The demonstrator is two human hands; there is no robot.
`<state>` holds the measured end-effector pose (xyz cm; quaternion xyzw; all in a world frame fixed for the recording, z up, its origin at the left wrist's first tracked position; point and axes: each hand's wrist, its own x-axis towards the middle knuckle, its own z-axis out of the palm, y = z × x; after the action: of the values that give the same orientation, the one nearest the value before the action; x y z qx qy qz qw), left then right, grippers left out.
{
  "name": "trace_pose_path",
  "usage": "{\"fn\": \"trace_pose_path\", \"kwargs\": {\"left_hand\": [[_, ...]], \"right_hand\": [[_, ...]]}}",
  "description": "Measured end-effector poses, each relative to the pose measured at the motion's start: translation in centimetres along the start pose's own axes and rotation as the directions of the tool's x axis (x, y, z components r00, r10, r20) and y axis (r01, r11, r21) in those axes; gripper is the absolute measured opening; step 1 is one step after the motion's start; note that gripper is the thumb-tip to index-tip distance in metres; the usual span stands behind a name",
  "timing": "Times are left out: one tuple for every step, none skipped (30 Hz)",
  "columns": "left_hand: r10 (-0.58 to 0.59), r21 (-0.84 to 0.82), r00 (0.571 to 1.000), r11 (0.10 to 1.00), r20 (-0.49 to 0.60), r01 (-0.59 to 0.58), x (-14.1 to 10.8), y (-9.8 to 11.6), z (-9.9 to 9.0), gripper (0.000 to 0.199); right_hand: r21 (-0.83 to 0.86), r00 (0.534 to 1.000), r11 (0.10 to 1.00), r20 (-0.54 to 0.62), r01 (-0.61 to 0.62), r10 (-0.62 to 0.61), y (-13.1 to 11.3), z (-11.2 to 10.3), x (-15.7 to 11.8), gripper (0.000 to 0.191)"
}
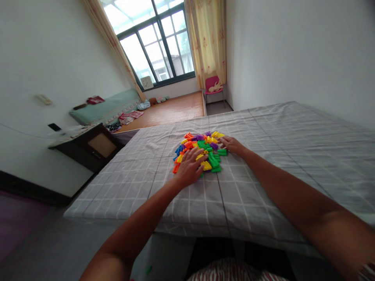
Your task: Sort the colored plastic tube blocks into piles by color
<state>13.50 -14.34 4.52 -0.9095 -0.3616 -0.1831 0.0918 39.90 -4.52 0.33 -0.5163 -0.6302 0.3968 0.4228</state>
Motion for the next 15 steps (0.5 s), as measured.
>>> {"fn": "trace_pose_path", "kwargs": {"left_hand": [[0.107, -0.012, 0.993, 0.994, 0.053, -0.107, 0.0, 1.3, 0.3, 0.046], [0.19, -0.021, 0.977, 0.982, 0.097, -0.189, 0.0, 2.4, 0.7, 0.045], [0.238, -0.021, 0.963, 0.971, 0.126, -0.237, 0.2, 3.1, 1.2, 0.043], [0.258, -0.012, 0.956, 0.966, 0.141, -0.258, 0.5, 3.5, 1.6, 0.04], [0.259, 0.002, 0.955, 0.965, 0.147, -0.262, 0.8, 3.5, 1.9, 0.037], [0.245, 0.02, 0.959, 0.968, 0.145, -0.251, 1.3, 3.2, 2.1, 0.034], [0.221, 0.04, 0.966, 0.973, 0.137, -0.228, 1.8, 2.5, 2.3, 0.032], [0.189, 0.057, 0.974, 0.979, 0.124, -0.198, 2.3, 1.7, 2.3, 0.03], [0.15, 0.074, 0.983, 0.985, 0.106, -0.158, 2.7, 0.8, 2.2, 0.03], [0.105, 0.087, 0.991, 0.99, 0.083, -0.113, 3.1, 0.0, 2.0, 0.029], [0.057, 0.097, 0.997, 0.993, 0.058, -0.063, 3.3, -0.6, 1.8, 0.029], [0.011, 0.105, 0.999, 0.994, 0.03, -0.014, 3.4, -0.9, 1.6, 0.028], [-0.028, 0.11, 1.0, 0.994, 0.003, 0.027, 3.3, -0.9, 1.5, 0.027], [-0.05, 0.112, 0.999, 0.992, -0.02, 0.052, 3.1, -0.5, 1.5, 0.026], [-0.049, 0.109, 0.998, 0.993, -0.036, 0.053, 2.8, 0.1, 1.5, 0.026]], "right_hand": [[-0.019, 1.0, 1.0, 0.02, 0.0, 0.001, 0.3, -0.2, 0.1, 0.037], [-0.042, 0.999, 0.999, 0.048, 0.029, -0.027, 0.6, -0.2, 0.1, 0.037], [-0.061, 0.994, 0.995, 0.081, 0.082, -0.077, 0.7, -0.1, 0.1, 0.036], [-0.069, 0.984, 0.987, 0.116, 0.147, -0.138, 0.7, 0.0, 0.1, 0.035], [-0.068, 0.968, 0.975, 0.15, 0.211, -0.199, 0.7, 0.1, 0.1, 0.033], [-0.059, 0.953, 0.964, 0.174, 0.261, -0.247, 0.6, 0.3, 0.0, 0.032], [-0.044, 0.942, 0.955, 0.184, 0.292, -0.28, 0.5, 0.5, -0.1, 0.033], [-0.033, 0.938, 0.951, 0.175, 0.308, -0.298, 0.3, 0.6, -0.1, 0.034], [-0.031, 0.94, 0.949, 0.148, 0.314, -0.307, 0.2, 0.7, -0.1, 0.034], [-0.041, 0.944, 0.947, 0.11, 0.318, -0.312, 0.1, 0.8, -0.1, 0.032], [-0.062, 0.946, 0.946, 0.077, 0.318, -0.314, 0.0, 0.8, -0.1, 0.03], [-0.09, 0.95, 0.946, 0.053, 0.31, -0.307, 0.0, 0.7, -0.1, 0.029], [-0.126, 0.957, 0.949, 0.037, 0.291, -0.288, 0.0, 0.7, -0.1, 0.027], [-0.161, 0.966, 0.952, 0.025, 0.259, -0.258, 0.0, 0.7, -0.1, 0.027], [-0.187, 0.976, 0.958, 0.019, 0.218, -0.218, 0.0, 0.6, -0.2, 0.027]]}}
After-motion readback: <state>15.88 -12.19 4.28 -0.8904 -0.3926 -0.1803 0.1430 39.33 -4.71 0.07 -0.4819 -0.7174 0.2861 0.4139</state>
